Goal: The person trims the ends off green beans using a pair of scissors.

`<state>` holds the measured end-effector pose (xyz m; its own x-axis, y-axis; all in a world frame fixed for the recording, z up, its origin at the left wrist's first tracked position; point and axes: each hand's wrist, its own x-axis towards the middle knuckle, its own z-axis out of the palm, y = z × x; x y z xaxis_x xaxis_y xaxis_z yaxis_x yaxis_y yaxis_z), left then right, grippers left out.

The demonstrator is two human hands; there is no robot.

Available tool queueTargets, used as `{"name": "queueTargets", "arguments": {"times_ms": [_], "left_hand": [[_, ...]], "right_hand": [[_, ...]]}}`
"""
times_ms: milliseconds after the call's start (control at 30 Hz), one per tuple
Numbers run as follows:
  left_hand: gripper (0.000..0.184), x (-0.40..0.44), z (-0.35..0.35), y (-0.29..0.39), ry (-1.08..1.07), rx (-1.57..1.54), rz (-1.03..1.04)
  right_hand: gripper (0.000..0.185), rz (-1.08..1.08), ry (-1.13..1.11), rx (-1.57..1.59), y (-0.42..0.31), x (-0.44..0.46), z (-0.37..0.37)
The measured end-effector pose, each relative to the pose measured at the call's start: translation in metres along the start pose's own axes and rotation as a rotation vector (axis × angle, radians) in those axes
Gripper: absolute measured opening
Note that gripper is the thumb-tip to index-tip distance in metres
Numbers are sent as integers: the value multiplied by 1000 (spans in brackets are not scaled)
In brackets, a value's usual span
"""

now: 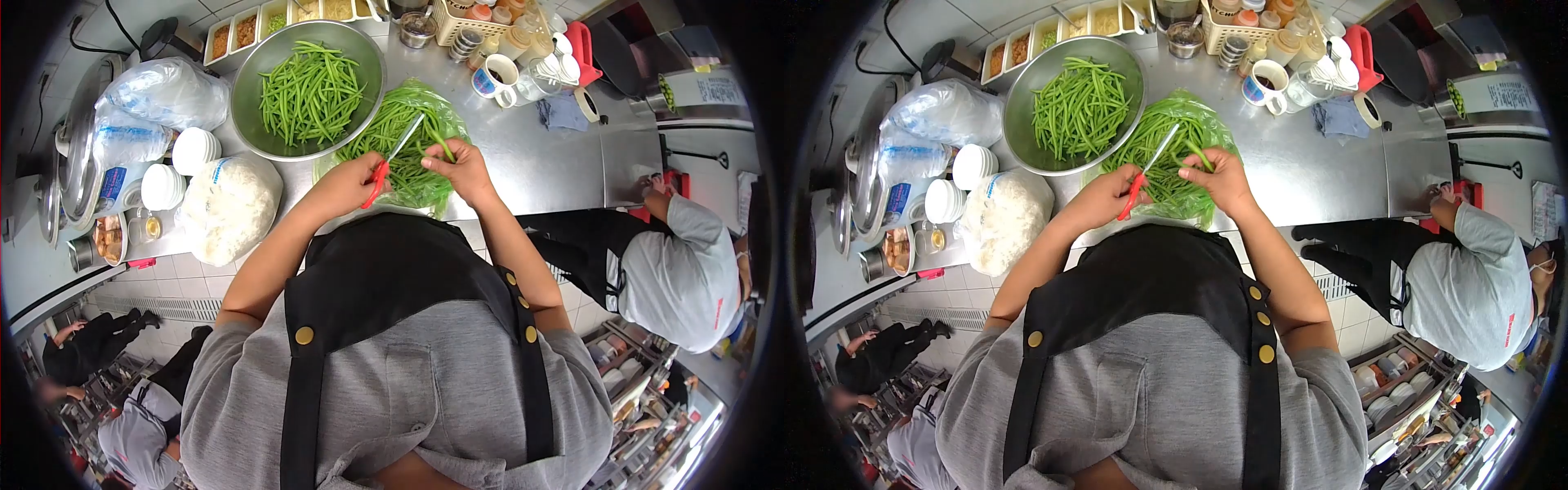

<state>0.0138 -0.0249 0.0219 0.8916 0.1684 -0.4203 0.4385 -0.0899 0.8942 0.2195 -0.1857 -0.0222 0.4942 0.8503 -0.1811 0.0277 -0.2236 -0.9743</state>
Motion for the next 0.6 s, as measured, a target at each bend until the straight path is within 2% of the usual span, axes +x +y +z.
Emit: {"name": "queueTargets", "arguments": {"times_ms": [33,67,100,133,200,267,300,433,533,600], "left_hand": [[34,-2,0,7,53,136,-70],[38,-4,1,11,107,273,-139],[38,-6,4,10,107,273,-138],[44,-9,7,8,122,296,-92],[50,-13,12,7,139,318,-46],[58,-12,19,9,116,428,-52],[58,-11,20,17,110,440,-90],[55,-4,21,27,78,456,-135],[50,4,24,20,73,398,-25],[45,5,24,27,85,223,29]], "right_hand": [[17,1,1,0,-7,-1,-1],[16,138,38,171,-15,-3,-5],[14,275,74,342,-24,-4,-6],[14,275,74,342,-24,-4,-5],[14,298,152,684,-26,-4,0],[15,360,187,761,-34,-6,4],[16,422,223,839,-38,-6,6],[18,446,200,935,-39,-11,11],[20,478,182,995,-41,-13,15],[21,479,160,1014,-35,-13,16]]}}
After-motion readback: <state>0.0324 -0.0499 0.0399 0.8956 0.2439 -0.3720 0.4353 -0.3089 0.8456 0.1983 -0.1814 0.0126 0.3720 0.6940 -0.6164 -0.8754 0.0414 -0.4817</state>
